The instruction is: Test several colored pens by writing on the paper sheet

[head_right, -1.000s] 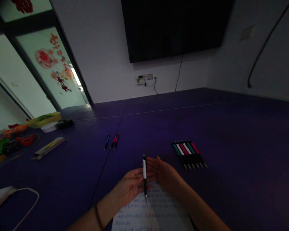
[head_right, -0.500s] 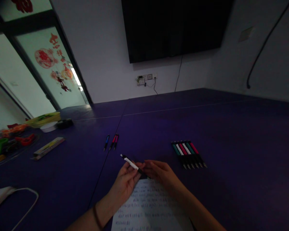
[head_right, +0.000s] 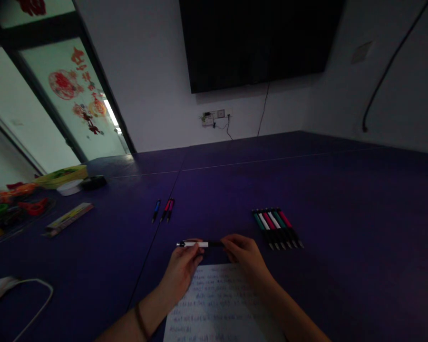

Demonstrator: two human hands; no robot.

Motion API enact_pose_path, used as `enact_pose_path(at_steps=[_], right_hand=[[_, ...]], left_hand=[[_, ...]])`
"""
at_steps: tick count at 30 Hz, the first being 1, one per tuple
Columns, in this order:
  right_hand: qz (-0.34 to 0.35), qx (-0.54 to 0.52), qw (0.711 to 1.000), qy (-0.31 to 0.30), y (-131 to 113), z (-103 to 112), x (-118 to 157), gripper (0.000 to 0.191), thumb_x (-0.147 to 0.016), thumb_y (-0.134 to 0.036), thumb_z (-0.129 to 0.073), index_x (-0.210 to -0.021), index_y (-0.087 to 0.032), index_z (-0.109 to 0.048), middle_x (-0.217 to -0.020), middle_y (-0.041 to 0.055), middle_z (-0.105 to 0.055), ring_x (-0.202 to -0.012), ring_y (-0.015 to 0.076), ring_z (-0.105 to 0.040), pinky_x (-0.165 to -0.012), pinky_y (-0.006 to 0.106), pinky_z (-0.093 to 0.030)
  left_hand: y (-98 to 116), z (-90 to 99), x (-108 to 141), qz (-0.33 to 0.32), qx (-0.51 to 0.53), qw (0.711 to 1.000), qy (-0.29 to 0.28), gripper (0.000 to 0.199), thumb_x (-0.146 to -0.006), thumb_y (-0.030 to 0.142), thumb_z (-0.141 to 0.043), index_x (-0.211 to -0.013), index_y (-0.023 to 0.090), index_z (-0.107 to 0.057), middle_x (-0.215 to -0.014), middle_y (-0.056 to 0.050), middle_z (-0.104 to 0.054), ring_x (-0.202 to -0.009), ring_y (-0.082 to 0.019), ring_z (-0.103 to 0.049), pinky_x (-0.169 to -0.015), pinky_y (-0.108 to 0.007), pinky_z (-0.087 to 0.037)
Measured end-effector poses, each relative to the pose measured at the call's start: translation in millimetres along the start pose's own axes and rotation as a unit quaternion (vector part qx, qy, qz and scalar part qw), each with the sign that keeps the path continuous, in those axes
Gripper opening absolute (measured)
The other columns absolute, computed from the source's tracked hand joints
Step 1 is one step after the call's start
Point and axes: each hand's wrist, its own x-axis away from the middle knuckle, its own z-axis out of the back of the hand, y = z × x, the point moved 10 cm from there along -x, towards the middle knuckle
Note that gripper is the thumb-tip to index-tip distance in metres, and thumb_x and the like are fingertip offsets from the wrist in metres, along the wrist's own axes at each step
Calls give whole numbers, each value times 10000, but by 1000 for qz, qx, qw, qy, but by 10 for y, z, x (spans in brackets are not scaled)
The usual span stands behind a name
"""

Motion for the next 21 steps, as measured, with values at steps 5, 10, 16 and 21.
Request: enact_pose_path(at_steps=[5,10,16,21], right_hand=[[-43,42,998,-21,48,-61,62,471,-599,-606,-533,-500,-150,-478,-379,-48,-384,-329,40,-289,-343,202,-153],[-58,26,998,-28,82,-73,71,507,-551,-646,-534,-442,-174,-387,-334,-82,-274,-300,26,-217,-331,200,-115],[-36,69,997,-19,37,-63,66,512,-525,-663,-526,-452,-176,-384,-344,-78,-295,-312,28,-236,-341,201,-140],[3,143,990,-14,-32,-55,93,521,-580,-679,-450,-454,-175,-409,-341,-59,-319,-318,44,-255,-350,211,-168]], left_hand=[[9,-70,24,14,-3,1000,-25,220,-540,217,-722,-718,112,-647,-629,-25,-615,-626,-96,-573,-650,-196,-449],[-13,-90,29,24,-22,999,-38,238,-538,207,-721,-740,106,-643,-612,-48,-634,-607,-125,-592,-610,-223,-474],[-2,-87,32,17,-34,999,-39,263,-566,265,-709,-747,87,-641,-607,-79,-647,-602,-160,-615,-614,-255,-492],[-16,-58,36,21,-31,999,-18,247,-559,295,-713,-635,72,-639,-581,-77,-638,-565,-160,-611,-610,-267,-498]])
